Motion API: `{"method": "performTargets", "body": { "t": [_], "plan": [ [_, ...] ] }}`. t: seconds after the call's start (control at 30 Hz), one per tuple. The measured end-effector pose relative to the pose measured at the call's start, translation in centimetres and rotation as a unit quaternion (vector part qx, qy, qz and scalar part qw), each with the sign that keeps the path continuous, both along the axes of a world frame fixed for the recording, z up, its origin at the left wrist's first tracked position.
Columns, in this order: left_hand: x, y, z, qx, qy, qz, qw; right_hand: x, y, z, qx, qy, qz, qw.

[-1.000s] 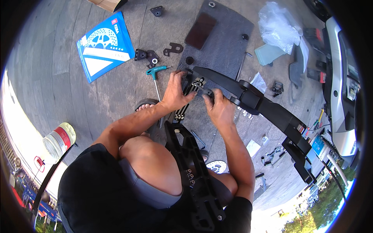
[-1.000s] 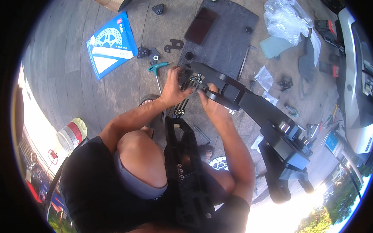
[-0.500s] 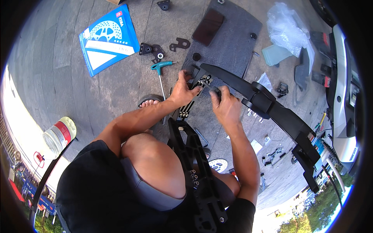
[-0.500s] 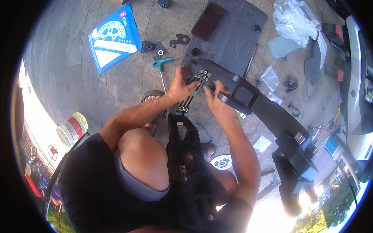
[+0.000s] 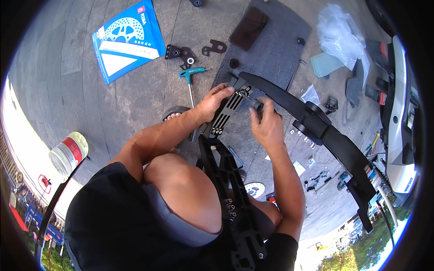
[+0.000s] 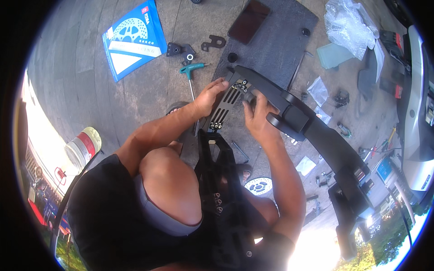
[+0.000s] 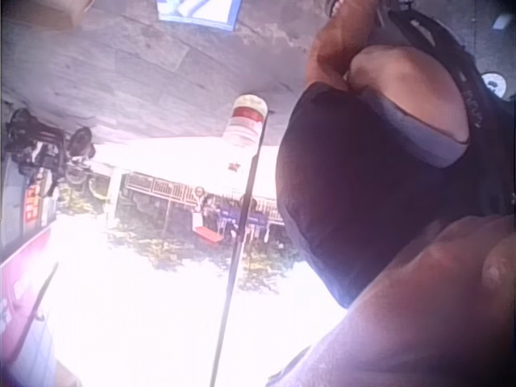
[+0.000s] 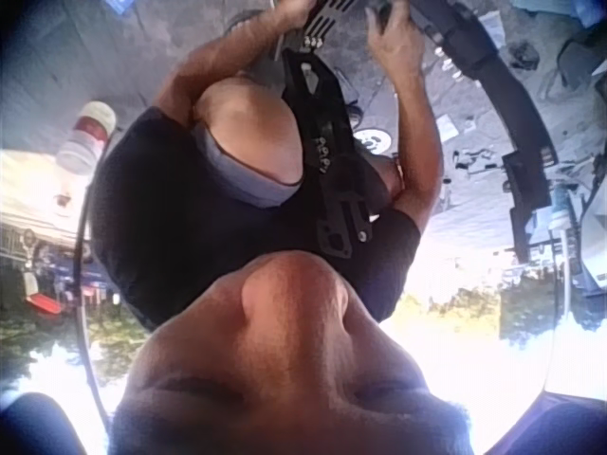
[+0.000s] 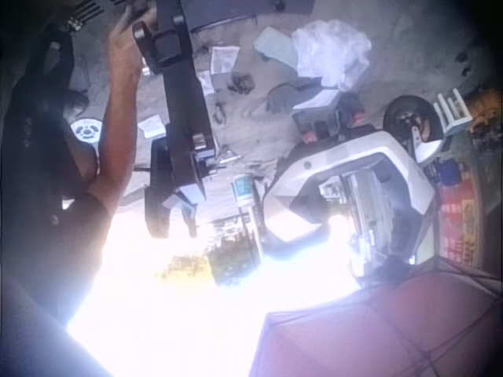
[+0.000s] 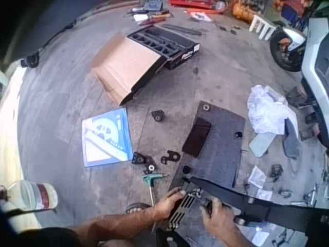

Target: The person assembles a black metal frame by attaching brackets and tightening bolts. They use a T-handle hex key to secure the components and periodically reposition the frame to access different fastening points.

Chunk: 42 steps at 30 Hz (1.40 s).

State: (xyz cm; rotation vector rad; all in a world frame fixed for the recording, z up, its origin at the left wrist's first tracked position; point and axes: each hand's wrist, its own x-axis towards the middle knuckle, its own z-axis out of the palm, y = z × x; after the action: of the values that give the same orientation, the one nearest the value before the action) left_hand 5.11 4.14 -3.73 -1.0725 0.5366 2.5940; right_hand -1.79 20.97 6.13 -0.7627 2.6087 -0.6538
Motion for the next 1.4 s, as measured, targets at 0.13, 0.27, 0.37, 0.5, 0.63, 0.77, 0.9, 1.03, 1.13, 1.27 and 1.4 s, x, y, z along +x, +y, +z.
{"method": "performTargets", "body": {
  "t": [0.13,0.27,0.37,0.5,0.63,0.77,0.9,1.03,1.13,1.27,1.4],
  "plan": [
    [-0.5,-0.1,0.5,-0.065,0.090,-0.121,0.986,0.0,-0.1,-0.1,0.049,0.029,-0.008,0.998],
    [-0.5,0.9,0.3,-0.274,0.101,-0.179,0.940,0.1,-0.2,0.0,-0.034,0.047,0.008,0.998],
    [-0.2,1.2,0.7,-0.304,0.067,-0.172,0.935,0.2,-0.1,0.0,0.033,0.017,-0.008,0.999],
    [-0.3,0.8,1.4,-0.289,0.092,-0.167,0.938,0.1,-0.1,0.1,-0.028,0.003,-0.004,1.000],
    [-0.4,0.8,1.5,-0.285,0.073,-0.179,0.939,0.2,-0.3,0.3,0.086,0.002,-0.023,0.996],
    [-0.6,0.5,1.1,-0.273,0.118,-0.185,0.937,0.5,-0.6,0.6,-0.051,-0.017,-0.045,0.998],
    [-0.3,1.0,0.8,-0.310,0.076,-0.183,0.930,0.2,-0.8,0.4,0.011,0.021,-0.024,0.999],
    [-0.1,1.2,-0.2,-0.275,0.098,-0.167,0.942,-0.1,-0.5,0.1,-0.060,0.059,0.025,0.996],
    [-0.1,0.9,-1.2,-0.247,0.138,-0.177,0.942,0.2,-0.4,-0.4,-0.057,-0.010,-0.029,0.998],
    [0.1,1.3,-1.4,-0.289,0.116,-0.168,0.935,1.2,-0.6,-1.0,-0.048,-0.045,-0.104,0.992],
    [0.0,1.3,-0.7,-0.248,0.124,-0.146,0.950,1.0,-0.1,-0.9,-0.100,-0.041,-0.095,0.990]
  ]
}}
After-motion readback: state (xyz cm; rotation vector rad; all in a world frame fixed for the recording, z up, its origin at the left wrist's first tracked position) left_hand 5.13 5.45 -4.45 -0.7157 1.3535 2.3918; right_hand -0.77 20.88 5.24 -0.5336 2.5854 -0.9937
